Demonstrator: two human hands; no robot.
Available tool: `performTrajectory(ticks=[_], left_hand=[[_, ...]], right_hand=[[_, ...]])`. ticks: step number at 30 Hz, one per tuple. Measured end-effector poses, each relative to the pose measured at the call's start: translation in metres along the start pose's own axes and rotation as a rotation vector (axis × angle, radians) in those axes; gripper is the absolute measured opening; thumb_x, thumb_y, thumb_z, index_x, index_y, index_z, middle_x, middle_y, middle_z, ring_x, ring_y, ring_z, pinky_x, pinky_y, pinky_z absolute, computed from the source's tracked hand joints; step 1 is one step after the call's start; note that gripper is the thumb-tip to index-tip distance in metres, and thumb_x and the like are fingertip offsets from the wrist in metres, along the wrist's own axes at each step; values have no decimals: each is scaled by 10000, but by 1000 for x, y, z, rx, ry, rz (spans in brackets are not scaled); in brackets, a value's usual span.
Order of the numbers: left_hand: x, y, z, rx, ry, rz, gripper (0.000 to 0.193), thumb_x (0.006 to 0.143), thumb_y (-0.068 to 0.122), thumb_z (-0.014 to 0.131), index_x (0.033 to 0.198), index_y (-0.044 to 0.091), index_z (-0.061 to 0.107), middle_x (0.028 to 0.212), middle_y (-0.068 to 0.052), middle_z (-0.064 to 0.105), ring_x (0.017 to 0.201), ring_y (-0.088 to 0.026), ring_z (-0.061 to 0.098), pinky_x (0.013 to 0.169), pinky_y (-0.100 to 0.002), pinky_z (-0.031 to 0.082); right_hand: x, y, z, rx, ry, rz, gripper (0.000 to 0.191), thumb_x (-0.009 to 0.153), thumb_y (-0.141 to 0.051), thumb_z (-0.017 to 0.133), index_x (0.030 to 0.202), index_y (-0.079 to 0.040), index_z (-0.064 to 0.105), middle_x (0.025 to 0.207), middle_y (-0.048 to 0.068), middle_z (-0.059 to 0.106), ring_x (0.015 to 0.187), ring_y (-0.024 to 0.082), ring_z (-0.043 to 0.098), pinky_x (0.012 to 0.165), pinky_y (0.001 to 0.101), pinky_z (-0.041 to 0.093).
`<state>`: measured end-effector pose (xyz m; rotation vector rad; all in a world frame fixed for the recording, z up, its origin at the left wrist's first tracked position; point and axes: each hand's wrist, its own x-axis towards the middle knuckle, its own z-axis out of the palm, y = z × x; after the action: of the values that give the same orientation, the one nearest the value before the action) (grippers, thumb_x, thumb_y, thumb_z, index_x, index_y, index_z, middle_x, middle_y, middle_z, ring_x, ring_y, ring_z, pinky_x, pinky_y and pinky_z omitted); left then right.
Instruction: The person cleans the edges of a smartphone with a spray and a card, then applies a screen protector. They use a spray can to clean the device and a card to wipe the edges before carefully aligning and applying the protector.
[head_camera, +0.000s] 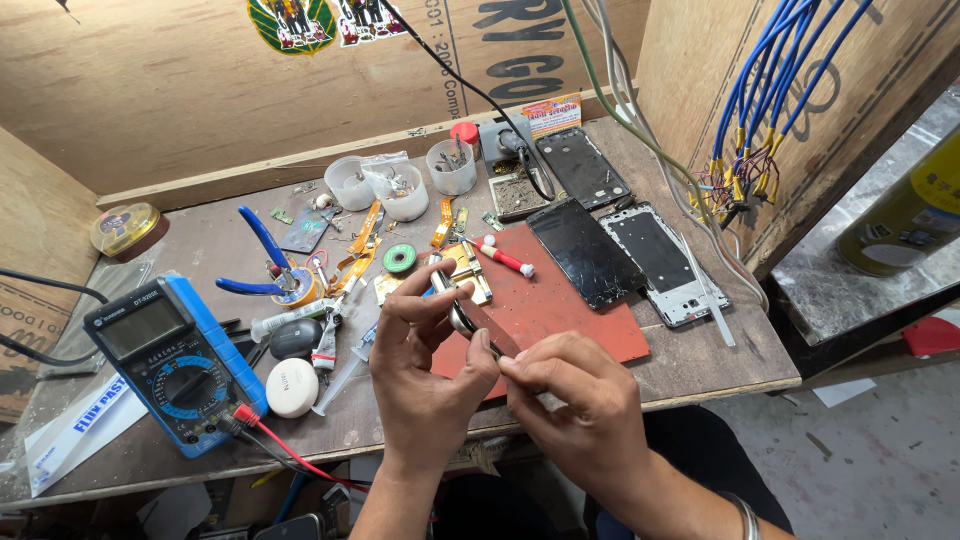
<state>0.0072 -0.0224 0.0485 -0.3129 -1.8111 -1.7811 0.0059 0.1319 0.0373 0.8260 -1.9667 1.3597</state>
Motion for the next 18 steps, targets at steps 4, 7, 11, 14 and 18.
performTrajectory(ticks=[4, 7, 11, 14, 18], left_hand=[[-1, 1, 0, 24, 6, -4, 365, 825, -69, 712, 1155, 9, 576, 1431, -165, 559, 1243, -228, 677, 1049, -358, 605], [0, 2, 0, 14, 0, -2, 363, 829, -64, 715, 1155, 5, 571, 1442, -164, 555, 1251, -224, 670, 1063, -360, 598], [0, 2, 0, 31, -10, 8, 364, 814, -64, 711, 1147, -3, 579, 1432, -170, 558, 1249, -223, 671, 1062, -363, 599], [-1, 2, 1, 23, -13, 17, 363, 814, -63, 714, 1147, -6, 582, 1428, -174, 554, 1253, -224, 669, 1072, -364, 598], [0, 1, 1, 31, -10, 12, 366, 813, -64, 712, 1155, -10, 593, 1424, -180, 557, 1253, -230, 665, 1064, -364, 592]], right_hand=[[-2, -1, 0, 56, -11, 74, 192, 771, 27, 804, 938, -44, 744, 918, 64, 732, 851, 176, 746, 739, 278, 606], [-1, 0, -3, 161, -48, 257, 165, 784, 31, 790, 934, -36, 775, 899, 53, 760, 821, 141, 768, 716, 263, 623], [4, 6, -9, 210, -101, 395, 150, 779, 26, 785, 915, -35, 805, 837, 48, 771, 771, 119, 755, 695, 251, 601], [6, 7, -12, 215, -126, 422, 143, 783, 24, 785, 912, -32, 808, 823, 46, 771, 765, 114, 749, 697, 245, 592], [7, 5, -11, 217, -96, 362, 147, 788, 23, 788, 921, -37, 797, 832, 41, 769, 777, 110, 752, 707, 251, 592]])
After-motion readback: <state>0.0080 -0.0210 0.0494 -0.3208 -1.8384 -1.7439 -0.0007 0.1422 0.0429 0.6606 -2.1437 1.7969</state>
